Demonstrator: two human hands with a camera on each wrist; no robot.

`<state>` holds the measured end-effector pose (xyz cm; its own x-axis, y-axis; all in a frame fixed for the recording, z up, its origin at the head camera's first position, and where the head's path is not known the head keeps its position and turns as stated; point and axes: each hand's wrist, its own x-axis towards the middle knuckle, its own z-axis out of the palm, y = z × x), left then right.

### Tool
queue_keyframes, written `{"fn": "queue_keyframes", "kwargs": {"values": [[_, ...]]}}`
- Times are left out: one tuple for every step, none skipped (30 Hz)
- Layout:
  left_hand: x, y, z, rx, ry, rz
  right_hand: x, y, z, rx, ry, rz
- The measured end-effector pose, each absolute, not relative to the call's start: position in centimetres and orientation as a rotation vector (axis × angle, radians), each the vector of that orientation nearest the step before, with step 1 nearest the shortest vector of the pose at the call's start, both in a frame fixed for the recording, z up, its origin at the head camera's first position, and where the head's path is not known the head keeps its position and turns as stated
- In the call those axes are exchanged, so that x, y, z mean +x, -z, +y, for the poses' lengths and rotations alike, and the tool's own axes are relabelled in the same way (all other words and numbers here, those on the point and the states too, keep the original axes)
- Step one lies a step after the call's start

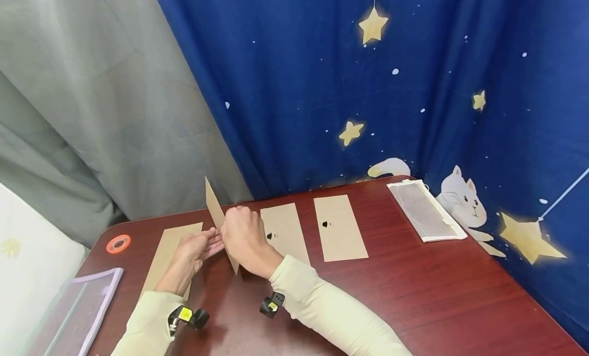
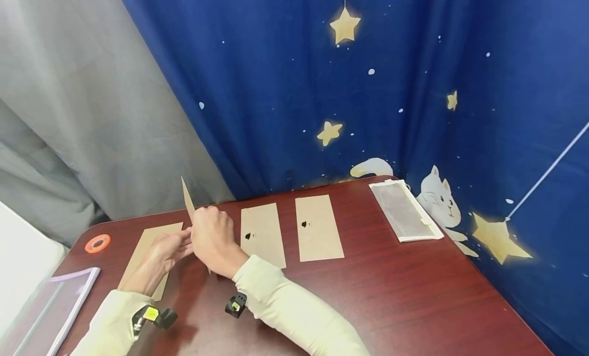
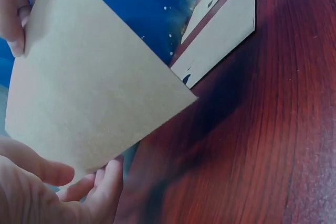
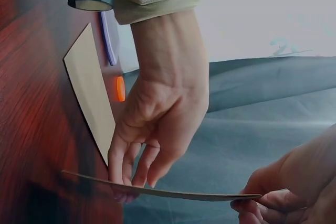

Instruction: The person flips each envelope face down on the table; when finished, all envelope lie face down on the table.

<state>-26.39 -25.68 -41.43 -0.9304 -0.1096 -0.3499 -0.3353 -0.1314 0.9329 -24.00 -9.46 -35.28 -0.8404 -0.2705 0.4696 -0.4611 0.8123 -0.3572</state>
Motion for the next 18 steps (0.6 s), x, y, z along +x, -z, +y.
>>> {"fn": "queue_keyframes", "kwargs": {"values": [[-26.3, 41.5, -25.7, -0.501, -2.195, 1.968, -24.0, 35.3, -9.3, 0.553, -0.671, -2.591], [-26.3, 41.5, -25.7, -0.493, -2.192, 1.979, -24.0, 35.3, -9.2, 0.562, -0.682, -2.586], [-26.2, 41.6, -25.8, -0.489, -2.188, 1.991, -24.1, 35.2, -9.1, 0.570, -0.681, -2.583], [-26.1, 41.6, -25.8, -0.473, -2.192, 2.003, -24.1, 35.2, -9.1, 0.578, -0.674, -2.580], [-26.0, 41.6, -25.8, -0.476, -2.194, 2.008, -24.1, 35.2, -9.0, 0.590, -0.668, -2.577], [-25.9, 41.6, -25.8, -0.475, -2.191, 2.014, -24.2, 35.2, -8.9, 0.604, -0.661, -2.571], [-25.9, 41.6, -25.9, -0.473, -2.188, 2.020, -24.2, 35.2, -8.9, 0.617, -0.652, -2.567], [-25.8, 41.6, -25.9, -0.473, -2.190, 2.018, -24.3, 35.2, -8.8, 0.627, -0.638, -2.563], [-25.8, 41.6, -25.9, -0.477, -2.194, 2.017, -24.3, 35.1, -8.8, 0.637, -0.630, -2.562], [-25.8, 41.5, -25.9, -0.479, -2.201, 2.011, -24.3, 35.1, -8.7, 0.645, -0.621, -2.563], [-25.8, 41.5, -26.0, -0.486, -2.205, 2.011, -24.3, 35.1, -8.7, 0.651, -0.613, -2.567], [-25.7, 41.4, -26.0, -0.486, -2.208, 2.013, -24.4, 35.0, -8.6, 0.655, -0.608, -2.572], [-25.7, 41.3, -26.1, -0.490, -2.211, 2.017, -24.4, 34.9, -8.5, 0.653, -0.606, -2.586], [-25.6, 41.2, -26.2, -0.496, -2.210, 2.026, -24.4, 34.9, -8.4, 0.653, -0.611, -2.600], [-25.5, 41.1, -26.2, -0.500, -2.206, 2.035, -24.4, 34.9, -8.3, 0.652, -0.620, -2.612], [-25.5, 41.0, -26.3, -0.509, -2.199, 2.048, -24.5, 34.9, -8.2, 0.653, -0.627, -2.623], [-25.4, 41.0, -26.3, -0.515, -2.187, 2.065, -24.5, 34.9, -8.1, 0.654, -0.641, -2.631], [-25.3, 40.9, -26.3, -0.518, -2.175, 2.082, -24.5, 34.9, -7.9, 0.655, -0.658, -2.639]]}}
